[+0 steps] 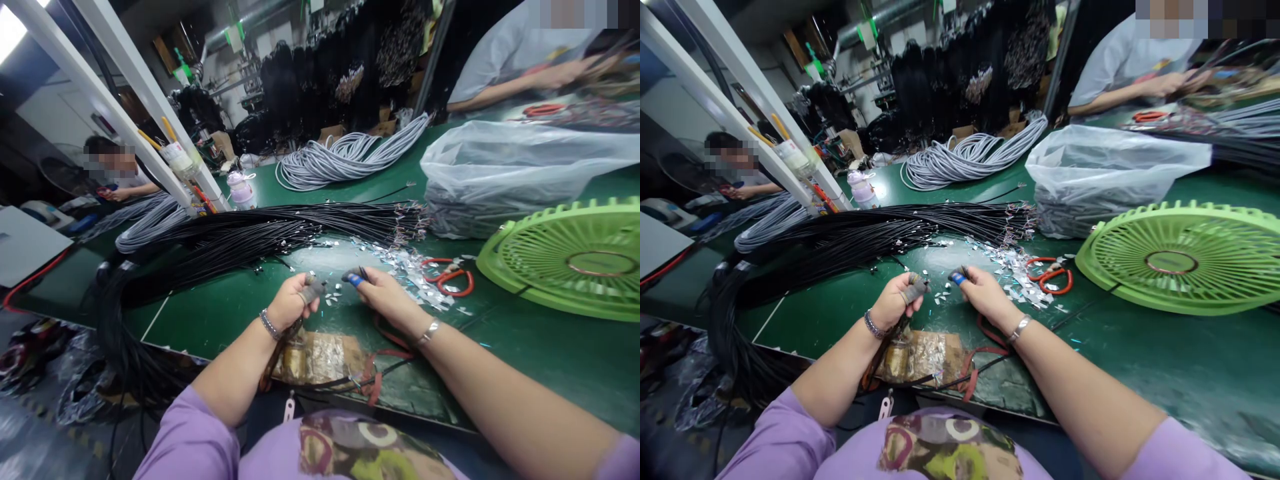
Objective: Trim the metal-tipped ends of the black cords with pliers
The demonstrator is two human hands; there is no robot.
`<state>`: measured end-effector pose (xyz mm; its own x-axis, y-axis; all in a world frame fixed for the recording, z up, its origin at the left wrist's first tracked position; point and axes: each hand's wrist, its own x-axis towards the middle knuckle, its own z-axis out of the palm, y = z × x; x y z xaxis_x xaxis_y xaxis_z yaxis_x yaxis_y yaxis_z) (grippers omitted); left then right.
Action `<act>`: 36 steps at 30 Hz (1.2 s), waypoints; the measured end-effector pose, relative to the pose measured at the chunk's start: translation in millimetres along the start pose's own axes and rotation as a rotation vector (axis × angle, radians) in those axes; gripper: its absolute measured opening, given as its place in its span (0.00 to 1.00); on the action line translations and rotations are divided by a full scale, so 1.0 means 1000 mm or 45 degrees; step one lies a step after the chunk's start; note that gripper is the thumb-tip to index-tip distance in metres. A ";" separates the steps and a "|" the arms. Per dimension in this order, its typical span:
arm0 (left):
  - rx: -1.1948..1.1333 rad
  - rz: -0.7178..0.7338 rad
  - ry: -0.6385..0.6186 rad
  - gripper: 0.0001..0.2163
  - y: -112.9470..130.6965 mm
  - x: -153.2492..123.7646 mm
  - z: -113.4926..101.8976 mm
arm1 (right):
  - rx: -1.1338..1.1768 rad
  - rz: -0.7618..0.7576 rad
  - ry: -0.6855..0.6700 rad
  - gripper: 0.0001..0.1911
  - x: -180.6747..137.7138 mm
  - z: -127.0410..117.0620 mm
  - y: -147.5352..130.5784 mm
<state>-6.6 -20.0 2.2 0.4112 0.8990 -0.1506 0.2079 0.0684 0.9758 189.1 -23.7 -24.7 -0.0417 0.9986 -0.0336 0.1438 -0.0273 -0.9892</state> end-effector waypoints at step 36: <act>0.727 0.301 0.062 0.13 0.002 -0.002 0.005 | 0.161 0.011 -0.159 0.15 -0.016 0.015 -0.009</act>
<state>-3.0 -24.0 3.8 0.4662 0.8811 0.0799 0.5635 -0.3654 0.7409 174.2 -40.6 -17.5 -0.1647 0.9850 -0.0520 0.0192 -0.0495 -0.9986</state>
